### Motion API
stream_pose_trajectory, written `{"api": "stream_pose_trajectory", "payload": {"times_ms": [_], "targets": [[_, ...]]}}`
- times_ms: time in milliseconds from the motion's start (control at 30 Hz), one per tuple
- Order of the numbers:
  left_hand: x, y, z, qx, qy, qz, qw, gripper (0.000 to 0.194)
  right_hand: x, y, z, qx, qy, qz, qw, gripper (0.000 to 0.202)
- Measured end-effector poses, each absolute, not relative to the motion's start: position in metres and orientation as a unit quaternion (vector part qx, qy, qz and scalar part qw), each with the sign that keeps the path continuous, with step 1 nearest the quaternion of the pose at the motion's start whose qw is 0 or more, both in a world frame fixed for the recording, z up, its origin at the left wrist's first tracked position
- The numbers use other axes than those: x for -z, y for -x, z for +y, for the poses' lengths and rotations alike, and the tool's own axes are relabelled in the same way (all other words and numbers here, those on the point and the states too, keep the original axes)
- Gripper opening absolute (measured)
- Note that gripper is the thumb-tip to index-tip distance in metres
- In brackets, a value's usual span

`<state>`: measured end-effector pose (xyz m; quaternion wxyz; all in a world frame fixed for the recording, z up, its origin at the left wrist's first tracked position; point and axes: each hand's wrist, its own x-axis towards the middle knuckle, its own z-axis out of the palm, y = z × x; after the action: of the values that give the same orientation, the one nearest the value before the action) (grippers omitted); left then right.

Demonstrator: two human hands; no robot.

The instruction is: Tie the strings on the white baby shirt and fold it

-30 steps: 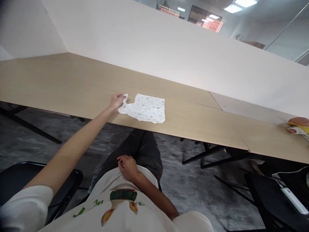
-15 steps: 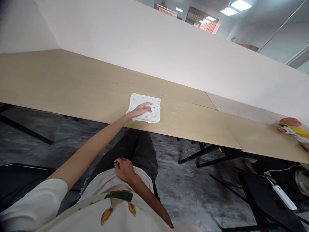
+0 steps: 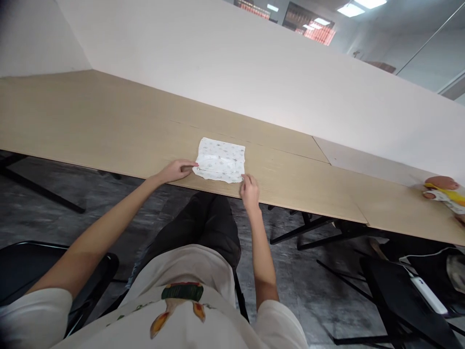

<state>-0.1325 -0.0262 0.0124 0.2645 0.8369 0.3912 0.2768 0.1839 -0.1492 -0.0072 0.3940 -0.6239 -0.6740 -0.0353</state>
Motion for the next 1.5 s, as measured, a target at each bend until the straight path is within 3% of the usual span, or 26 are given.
{"api": "stream_pose_trajectory", "payload": {"times_ms": [133,233,500,733,967,1300,1500], "targets": [[-0.012,0.126,-0.025,-0.273,-0.84,0.402,0.241,0.038,0.003,-0.207,-0.118,0.001,0.622,-0.718,0.312,0.043],[-0.011,0.125,-0.026,-0.268,-0.844,0.414,0.213,0.036,0.005,-0.208,-0.117,-0.017,0.625,-0.722,0.296,0.037],[-0.034,0.138,-0.06,-0.364,-0.824,0.386,0.198,0.044,-0.017,-0.198,-0.15,-0.037,0.576,-0.681,0.451,0.027],[-0.06,0.111,0.009,-0.409,-0.758,0.455,0.226,0.041,-0.058,-0.205,-0.061,-0.096,0.666,-0.552,0.492,0.033],[-0.019,0.094,0.063,-0.315,-0.717,0.591,0.195,0.019,-0.025,-0.21,0.007,-0.167,0.75,-0.481,0.421,0.026],[-0.006,0.095,0.046,-0.39,-0.676,0.595,0.191,0.034,0.003,-0.207,0.003,-0.149,0.685,-0.509,0.5,0.034],[-0.003,0.098,0.048,-0.425,-0.608,0.649,0.167,0.034,0.002,-0.205,0.002,-0.11,0.719,-0.518,0.451,0.025]]}}
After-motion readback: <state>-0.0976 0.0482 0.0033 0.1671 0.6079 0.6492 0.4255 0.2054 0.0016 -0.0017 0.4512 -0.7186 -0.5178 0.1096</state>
